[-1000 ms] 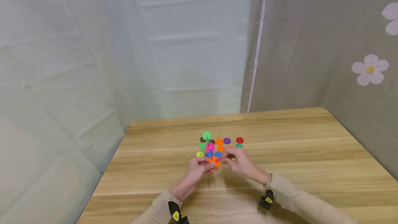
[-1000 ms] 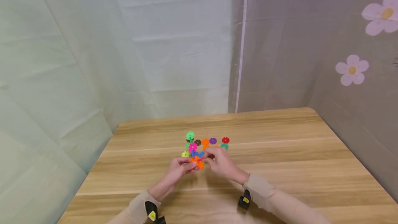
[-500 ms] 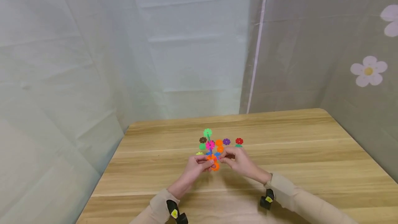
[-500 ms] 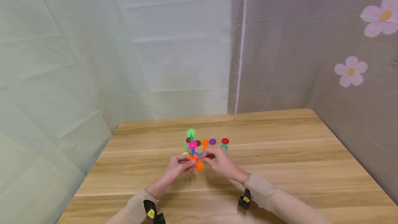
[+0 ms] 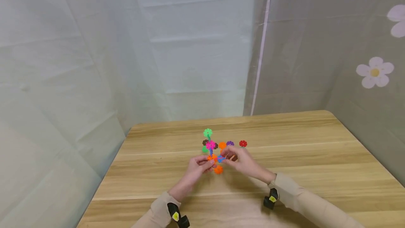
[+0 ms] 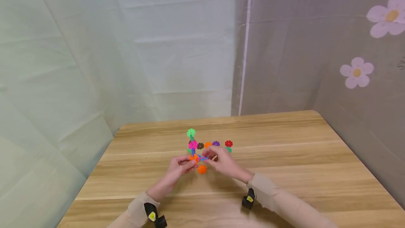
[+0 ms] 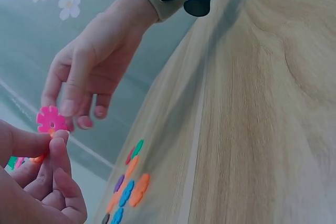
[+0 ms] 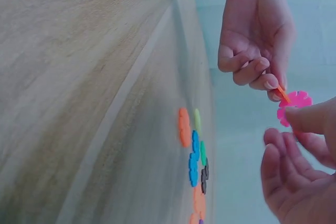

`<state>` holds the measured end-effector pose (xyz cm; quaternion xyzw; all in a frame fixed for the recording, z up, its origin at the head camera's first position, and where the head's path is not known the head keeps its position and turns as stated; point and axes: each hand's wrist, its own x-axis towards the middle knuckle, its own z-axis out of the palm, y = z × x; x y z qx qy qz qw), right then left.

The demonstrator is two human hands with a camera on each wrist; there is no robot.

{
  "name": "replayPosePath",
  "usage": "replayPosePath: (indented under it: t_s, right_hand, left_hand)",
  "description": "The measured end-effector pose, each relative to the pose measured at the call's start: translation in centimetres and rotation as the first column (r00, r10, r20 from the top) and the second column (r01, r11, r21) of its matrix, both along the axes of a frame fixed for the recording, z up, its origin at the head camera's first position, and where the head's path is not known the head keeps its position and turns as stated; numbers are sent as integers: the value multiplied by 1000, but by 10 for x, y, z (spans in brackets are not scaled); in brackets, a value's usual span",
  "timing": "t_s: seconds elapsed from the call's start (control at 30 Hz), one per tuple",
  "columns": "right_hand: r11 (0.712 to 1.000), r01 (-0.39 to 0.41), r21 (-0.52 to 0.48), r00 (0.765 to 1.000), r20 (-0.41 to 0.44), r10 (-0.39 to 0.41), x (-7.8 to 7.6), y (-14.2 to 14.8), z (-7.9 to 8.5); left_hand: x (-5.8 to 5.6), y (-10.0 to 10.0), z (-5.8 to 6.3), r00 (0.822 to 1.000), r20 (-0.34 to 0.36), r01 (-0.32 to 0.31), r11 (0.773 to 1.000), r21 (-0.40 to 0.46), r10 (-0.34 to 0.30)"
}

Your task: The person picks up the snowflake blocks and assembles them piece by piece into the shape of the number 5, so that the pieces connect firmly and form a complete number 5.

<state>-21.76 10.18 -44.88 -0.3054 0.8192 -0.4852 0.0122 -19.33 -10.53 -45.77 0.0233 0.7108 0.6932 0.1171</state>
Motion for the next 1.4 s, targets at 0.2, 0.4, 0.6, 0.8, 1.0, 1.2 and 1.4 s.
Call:
replayPosePath:
  t_s: [0.2, 0.4, 0.6, 0.8, 1.0, 1.2, 1.4]
  right_hand:
    - [992, -32, 118, 999, 30, 29, -4, 1, -8]
    - [962, -128, 241, 992, 52, 119, -6, -1, -13]
    - [892, -201, 404, 977, 11, 215, 0, -6, -15]
    - [849, -208, 485, 967, -31, 254, 6, -8, -18]
    - [830, -241, 504, 962, 14, 271, 7, -9, -17]
    - [848, -247, 469, 966, 46, 256, 7, -8, -14]
    - [867, -182, 463, 978, -3, 207, 8, -5, -13]
  left_hand:
    - [-1, -2, 0, 1000, 0, -5, 1000, 10, 5]
    - [-2, -4, 1, 1000, 5, -12, 1000, -1, 12]
    - [-1, -5, 1, 1000, 6, -22, 1000, 14, 22]
    - [2, -4, 2, 999, 13, -34, 999, 6, 34]
    - [3, -5, 2, 999, 17, -34, 999, 8, 34]
    - [3, -4, 0, 999, 15, -28, 999, -21, 29]
    - [3, -4, -2, 1000, 13, -28, 999, -29, 29]
